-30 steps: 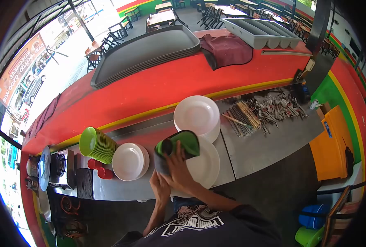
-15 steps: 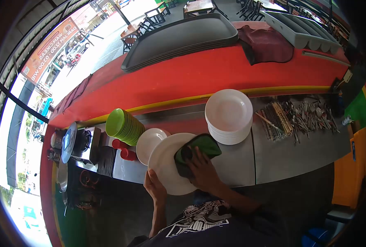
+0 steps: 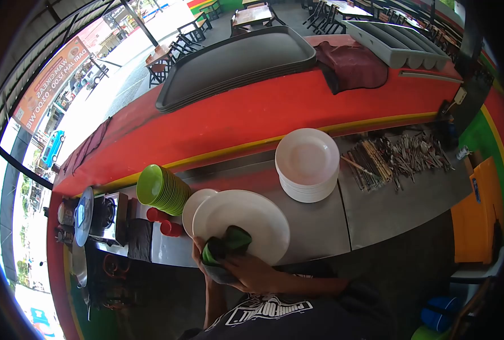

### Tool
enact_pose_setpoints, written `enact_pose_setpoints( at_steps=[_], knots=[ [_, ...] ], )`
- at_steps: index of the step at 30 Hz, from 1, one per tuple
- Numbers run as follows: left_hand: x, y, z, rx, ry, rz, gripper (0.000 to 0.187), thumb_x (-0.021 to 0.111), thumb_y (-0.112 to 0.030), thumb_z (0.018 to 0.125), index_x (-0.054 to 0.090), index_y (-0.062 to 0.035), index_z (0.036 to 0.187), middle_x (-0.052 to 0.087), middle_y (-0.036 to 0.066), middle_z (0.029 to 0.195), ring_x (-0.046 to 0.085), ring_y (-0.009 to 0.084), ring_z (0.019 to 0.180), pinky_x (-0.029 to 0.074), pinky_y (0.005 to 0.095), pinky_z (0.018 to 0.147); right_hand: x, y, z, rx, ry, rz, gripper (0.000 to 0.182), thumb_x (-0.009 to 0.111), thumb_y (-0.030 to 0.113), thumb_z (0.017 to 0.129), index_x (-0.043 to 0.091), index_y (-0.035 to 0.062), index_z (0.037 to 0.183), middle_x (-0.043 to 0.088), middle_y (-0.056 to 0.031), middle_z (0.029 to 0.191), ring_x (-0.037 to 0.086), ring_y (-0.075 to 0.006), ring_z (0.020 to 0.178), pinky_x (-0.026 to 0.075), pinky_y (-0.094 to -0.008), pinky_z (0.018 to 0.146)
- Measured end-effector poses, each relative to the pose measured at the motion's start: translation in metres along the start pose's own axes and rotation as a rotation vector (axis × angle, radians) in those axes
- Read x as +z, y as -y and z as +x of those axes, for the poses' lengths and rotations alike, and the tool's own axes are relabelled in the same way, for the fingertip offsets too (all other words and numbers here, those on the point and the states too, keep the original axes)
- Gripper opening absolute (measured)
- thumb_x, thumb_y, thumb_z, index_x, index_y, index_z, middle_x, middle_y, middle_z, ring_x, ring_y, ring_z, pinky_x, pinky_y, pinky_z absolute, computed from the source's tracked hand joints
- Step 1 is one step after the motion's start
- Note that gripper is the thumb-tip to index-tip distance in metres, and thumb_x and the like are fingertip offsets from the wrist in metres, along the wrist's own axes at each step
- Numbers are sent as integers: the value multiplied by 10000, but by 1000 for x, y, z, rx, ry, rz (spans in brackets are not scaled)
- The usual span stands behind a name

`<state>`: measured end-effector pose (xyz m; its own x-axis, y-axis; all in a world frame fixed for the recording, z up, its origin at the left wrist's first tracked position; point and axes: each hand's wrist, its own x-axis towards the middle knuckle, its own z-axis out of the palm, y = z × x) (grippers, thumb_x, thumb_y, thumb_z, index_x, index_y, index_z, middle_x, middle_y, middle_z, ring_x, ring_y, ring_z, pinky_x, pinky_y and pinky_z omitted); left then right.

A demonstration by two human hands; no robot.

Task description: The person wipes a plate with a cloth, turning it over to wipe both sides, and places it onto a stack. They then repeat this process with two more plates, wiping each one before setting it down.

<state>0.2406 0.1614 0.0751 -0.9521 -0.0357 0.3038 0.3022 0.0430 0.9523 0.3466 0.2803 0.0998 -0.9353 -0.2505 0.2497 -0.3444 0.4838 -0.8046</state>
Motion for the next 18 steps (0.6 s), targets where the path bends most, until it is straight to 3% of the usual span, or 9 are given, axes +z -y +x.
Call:
enact_pose_setpoints(
  at_steps=[1,4,7,9,13,14,18],
  knots=[
    [-9,-12,6,-215,99,-227,426,428,-369,1076,624,10,1075,654,36,930,576,109,813,471,272,726,-2,0,-7,46,71,22,749,690,304,841,376,45,1470,421,-227,1458,178,-369,1499,282,-554,1131],
    [-12,-12,12,-121,63,-44,473,439,-409,1067,615,23,986,602,-1,838,506,80,768,411,241,668,-22,-5,-17,-1,242,-337,792,734,291,789,390,111,1480,448,-161,1462,200,-336,1501,326,-515,1103],
    [-3,-43,12,-34,59,119,481,440,-419,1063,559,6,871,500,-34,737,408,57,708,322,235,605,-39,-23,-22,113,231,-453,830,760,282,740,404,191,1484,388,-137,1529,199,-331,1504,322,-502,1105],
    [-2,-53,11,1,75,209,465,420,-405,1071,512,-24,821,416,-51,695,334,54,667,248,258,567,-51,-32,-23,124,99,-521,852,773,266,706,415,206,1477,321,-125,1574,193,-343,1504,298,-517,1125],
    [1,-60,5,71,61,352,472,449,-369,1064,514,10,790,360,-40,580,313,47,586,216,290,507,-79,-39,-17,199,-115,-576,896,793,257,683,402,233,1489,177,-83,1644,178,-331,1509,255,-562,1156],
    [3,-62,1,67,72,359,470,449,-358,1064,507,11,780,346,-39,572,302,47,580,200,297,504,-82,-41,-15,216,-187,-579,878,781,264,703,398,240,1492,168,-83,1647,158,-361,1509,208,-587,1168],
    [21,-74,-16,-35,156,364,457,447,-327,1066,484,12,761,326,-31,578,292,50,589,197,308,509,-89,-29,-8,209,-352,-594,835,751,284,750,390,187,1497,138,-140,1645,140,-406,1502,160,-604,1174]
  ],
)
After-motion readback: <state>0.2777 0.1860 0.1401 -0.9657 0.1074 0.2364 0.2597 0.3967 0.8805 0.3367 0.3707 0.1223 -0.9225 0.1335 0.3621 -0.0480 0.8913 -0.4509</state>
